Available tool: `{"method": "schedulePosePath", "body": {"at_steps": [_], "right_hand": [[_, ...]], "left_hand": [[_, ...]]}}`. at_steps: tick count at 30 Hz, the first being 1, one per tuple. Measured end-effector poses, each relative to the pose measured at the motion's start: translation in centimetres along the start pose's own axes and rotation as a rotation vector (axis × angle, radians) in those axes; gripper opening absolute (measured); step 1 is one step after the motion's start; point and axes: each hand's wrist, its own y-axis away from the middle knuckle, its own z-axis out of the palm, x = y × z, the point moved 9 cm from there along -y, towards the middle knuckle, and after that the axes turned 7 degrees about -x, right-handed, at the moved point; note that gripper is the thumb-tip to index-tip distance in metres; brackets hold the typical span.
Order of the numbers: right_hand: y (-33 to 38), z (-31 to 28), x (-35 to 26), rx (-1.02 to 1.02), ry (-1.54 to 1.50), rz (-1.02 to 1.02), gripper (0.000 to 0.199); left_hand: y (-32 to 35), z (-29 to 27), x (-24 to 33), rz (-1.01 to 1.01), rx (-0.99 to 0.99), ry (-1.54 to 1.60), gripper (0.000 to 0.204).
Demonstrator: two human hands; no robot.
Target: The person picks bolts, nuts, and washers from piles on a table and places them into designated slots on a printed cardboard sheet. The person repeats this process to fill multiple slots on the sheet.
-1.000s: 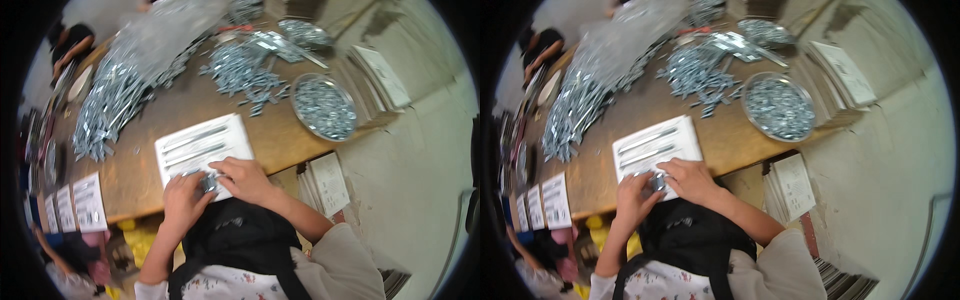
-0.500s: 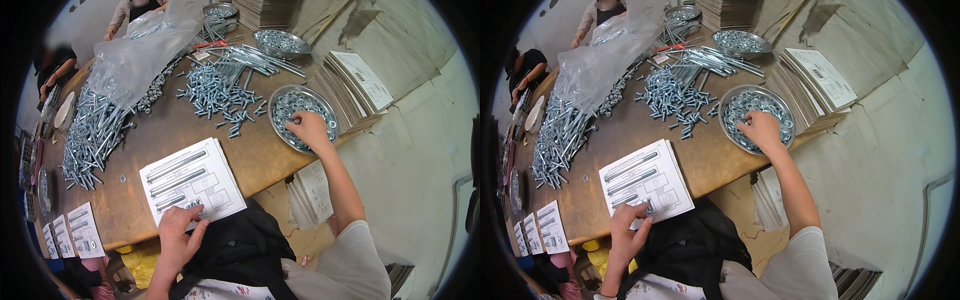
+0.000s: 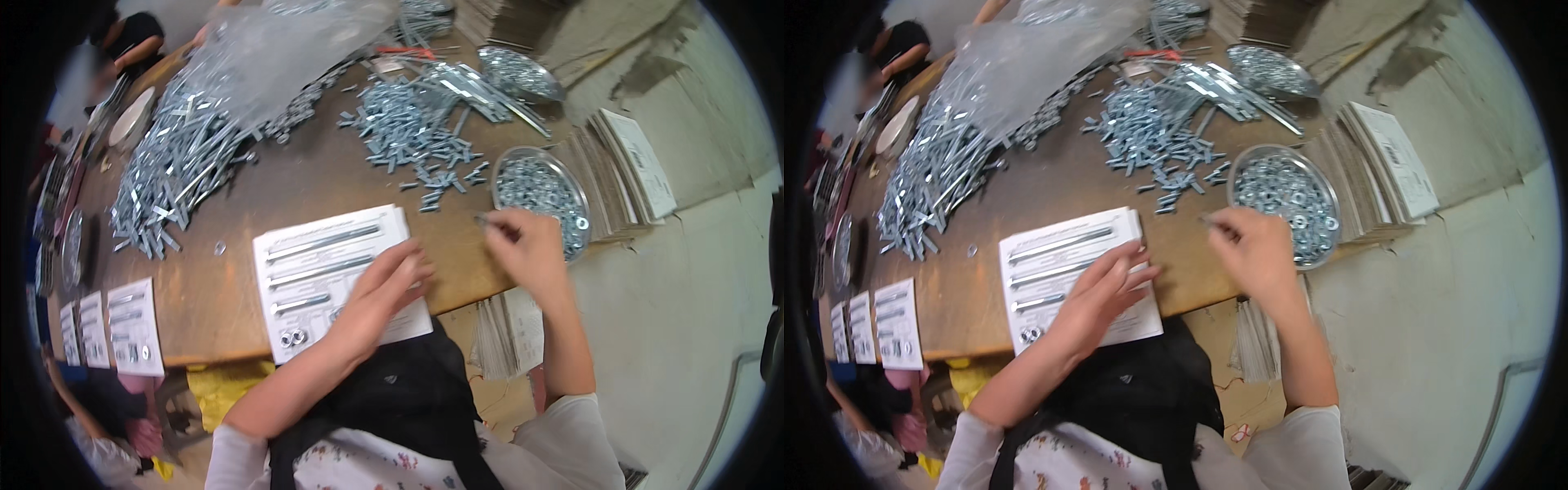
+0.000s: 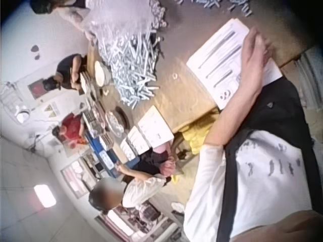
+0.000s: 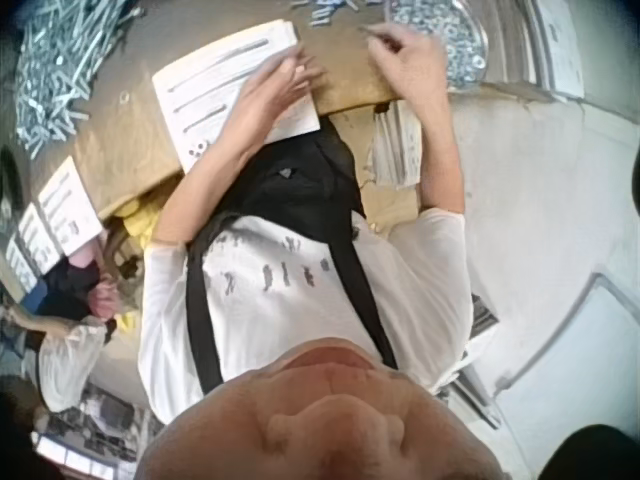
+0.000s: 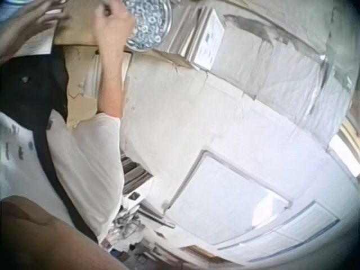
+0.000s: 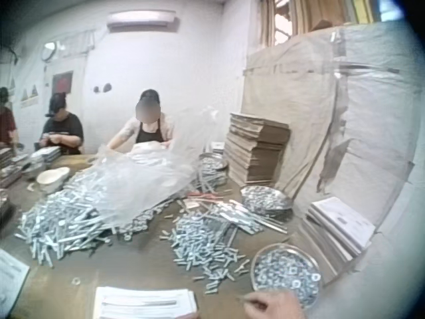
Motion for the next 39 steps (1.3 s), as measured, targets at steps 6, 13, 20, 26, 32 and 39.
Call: {"method": "schedulePosePath", "body": {"at_steps": [6, 13, 20, 26, 32, 39], "right_hand": [[3.5, 6.2, -9.3, 0.060, 0.224, -0.358, 0.043], [3.1, 7.9, -7.2, -0.134, -0.289, -0.152, 0.067], [2.5, 9.0, -6.2, -0.357, -0.486, -0.071, 0.079], [3.1, 9.1, -6.0, -0.360, -0.594, -0.028, 0.079], [4.4, 8.5, -6.9, -0.273, -0.310, -0.146, 0.065], [5.7, 11.5, -8.7, -0.297, 0.100, -0.432, 0.059]], "left_hand": [[-0.8, 0.5, -2.6, -0.004, -0.038, 0.645, 0.040], [0.3, -0.9, -3.0, -0.005, -0.158, 0.774, 0.037], [1.1, 0.1, -2.8, -0.043, -0.234, 0.701, 0.037], [1.6, 0.6, -3.2, -0.084, -0.193, 0.696, 0.036], [3.5, 1.6, -4.5, -0.125, -0.191, 0.723, 0.045], [10.4, 3.7, -11.3, -0.602, -0.699, 0.274, 0.055]]}}
